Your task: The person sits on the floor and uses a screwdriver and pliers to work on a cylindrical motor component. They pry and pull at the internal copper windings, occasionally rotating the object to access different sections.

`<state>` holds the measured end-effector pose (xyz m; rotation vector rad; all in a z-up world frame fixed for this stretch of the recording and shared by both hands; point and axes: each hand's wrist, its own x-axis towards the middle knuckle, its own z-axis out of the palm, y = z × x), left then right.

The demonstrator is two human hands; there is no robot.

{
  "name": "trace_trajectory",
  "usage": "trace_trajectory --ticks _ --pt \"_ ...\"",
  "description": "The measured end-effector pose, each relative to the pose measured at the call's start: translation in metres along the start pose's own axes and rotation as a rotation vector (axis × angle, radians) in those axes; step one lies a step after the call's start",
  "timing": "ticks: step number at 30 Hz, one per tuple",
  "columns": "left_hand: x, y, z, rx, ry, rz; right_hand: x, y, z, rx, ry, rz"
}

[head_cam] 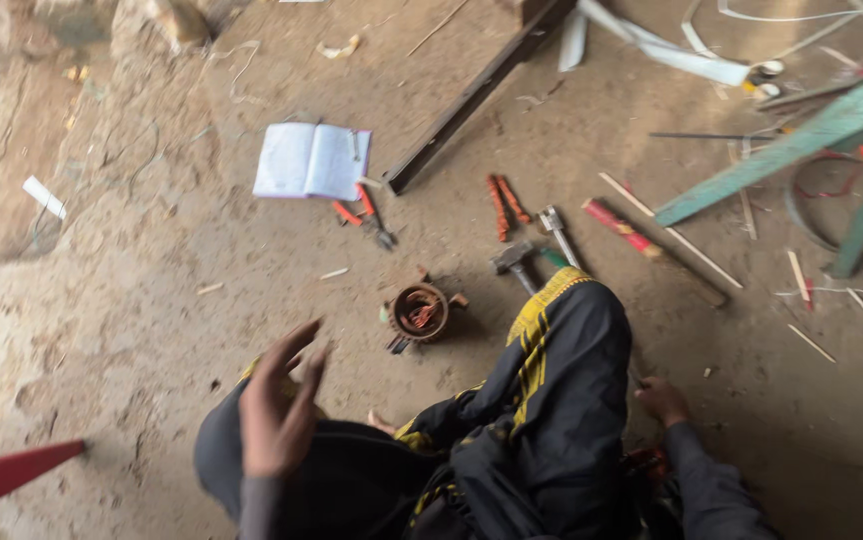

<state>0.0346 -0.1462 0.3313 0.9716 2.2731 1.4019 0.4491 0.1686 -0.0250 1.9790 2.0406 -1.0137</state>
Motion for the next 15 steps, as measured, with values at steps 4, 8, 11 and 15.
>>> trace_trajectory --ticks 4,8,11,15 --pt "0.038 -0.07 0.032 0.293 -0.08 0.061 0.024 -0.031 -0.015 0.04 0.308 -0.155" --pt "0.049 -0.144 0.081 0.553 -0.173 0.015 0.057 -0.091 -0.022 0.213 0.472 -0.372" --pt "0.045 -0.169 0.106 0.751 -0.316 -0.053 0.052 -0.154 -0.002 0.238 0.416 -0.437" --pt "0.044 -0.161 0.103 0.672 -0.332 -0.125 0.035 -0.258 0.052 0.321 0.287 -0.778"
